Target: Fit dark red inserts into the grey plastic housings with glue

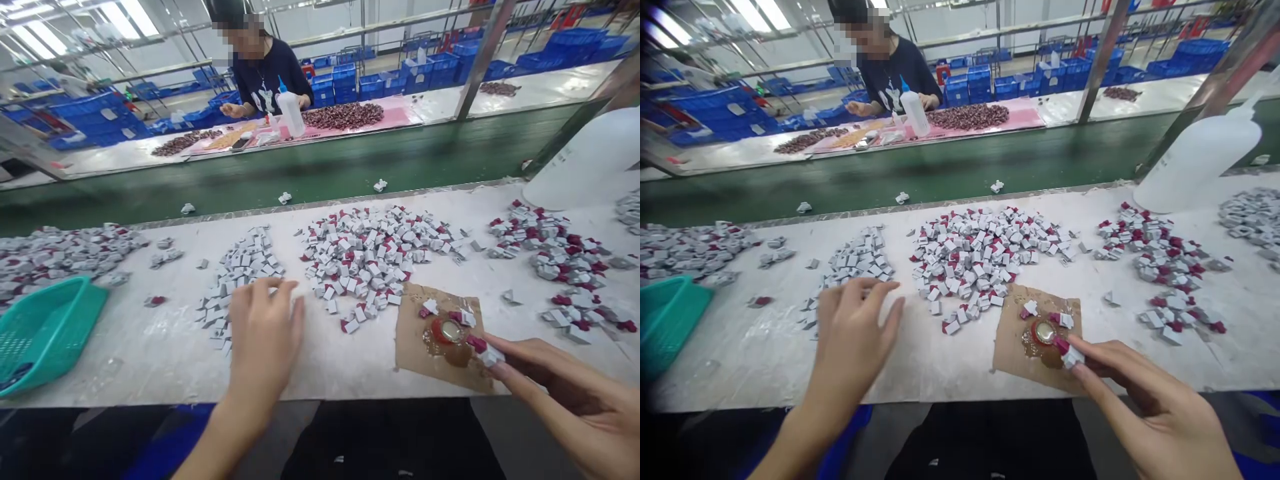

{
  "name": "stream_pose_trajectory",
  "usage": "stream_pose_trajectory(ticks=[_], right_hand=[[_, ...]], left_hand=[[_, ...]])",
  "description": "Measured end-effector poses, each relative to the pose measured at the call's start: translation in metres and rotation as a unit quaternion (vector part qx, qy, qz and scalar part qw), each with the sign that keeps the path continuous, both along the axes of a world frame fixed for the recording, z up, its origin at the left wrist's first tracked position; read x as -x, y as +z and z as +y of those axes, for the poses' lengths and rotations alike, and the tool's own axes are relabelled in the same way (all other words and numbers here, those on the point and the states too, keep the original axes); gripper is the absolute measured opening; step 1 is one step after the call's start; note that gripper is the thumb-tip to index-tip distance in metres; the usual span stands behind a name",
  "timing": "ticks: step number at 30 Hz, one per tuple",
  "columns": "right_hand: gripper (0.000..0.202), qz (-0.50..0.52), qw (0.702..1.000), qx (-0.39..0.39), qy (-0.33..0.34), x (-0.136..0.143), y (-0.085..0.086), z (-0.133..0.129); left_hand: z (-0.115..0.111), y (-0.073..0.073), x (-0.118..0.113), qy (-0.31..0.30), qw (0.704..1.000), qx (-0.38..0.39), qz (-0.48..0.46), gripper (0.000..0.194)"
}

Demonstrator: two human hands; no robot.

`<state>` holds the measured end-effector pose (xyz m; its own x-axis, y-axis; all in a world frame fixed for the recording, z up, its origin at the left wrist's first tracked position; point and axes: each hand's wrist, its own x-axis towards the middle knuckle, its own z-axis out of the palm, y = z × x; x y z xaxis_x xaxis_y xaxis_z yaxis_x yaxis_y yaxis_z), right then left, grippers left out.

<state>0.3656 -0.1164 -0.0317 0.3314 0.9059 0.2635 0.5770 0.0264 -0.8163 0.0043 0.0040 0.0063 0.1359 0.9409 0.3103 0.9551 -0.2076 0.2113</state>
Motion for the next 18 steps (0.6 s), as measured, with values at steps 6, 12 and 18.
stream_pose_trajectory(ticks=[6, 12, 18], right_hand=[[0.017, 0.035, 0.999, 0.016, -0.005, 0.007, 0.007, 0.007], [0.017, 0.047, 0.998, 0.003, -0.029, 0.014, 0.012, 0.014], [0.016, 0.070, 0.997, 0.020, -0.029, 0.018, 0.015, 0.020]], left_hand=[[0.026, -0.009, 0.032, 0.114, 0.977, 0.051, 0.172, 0.048], [0.021, -0.007, 0.019, 0.038, 0.982, 0.135, -0.125, 0.032], [-0.011, -0.014, -0.023, -0.051, 0.856, 0.274, -0.435, 0.035]])
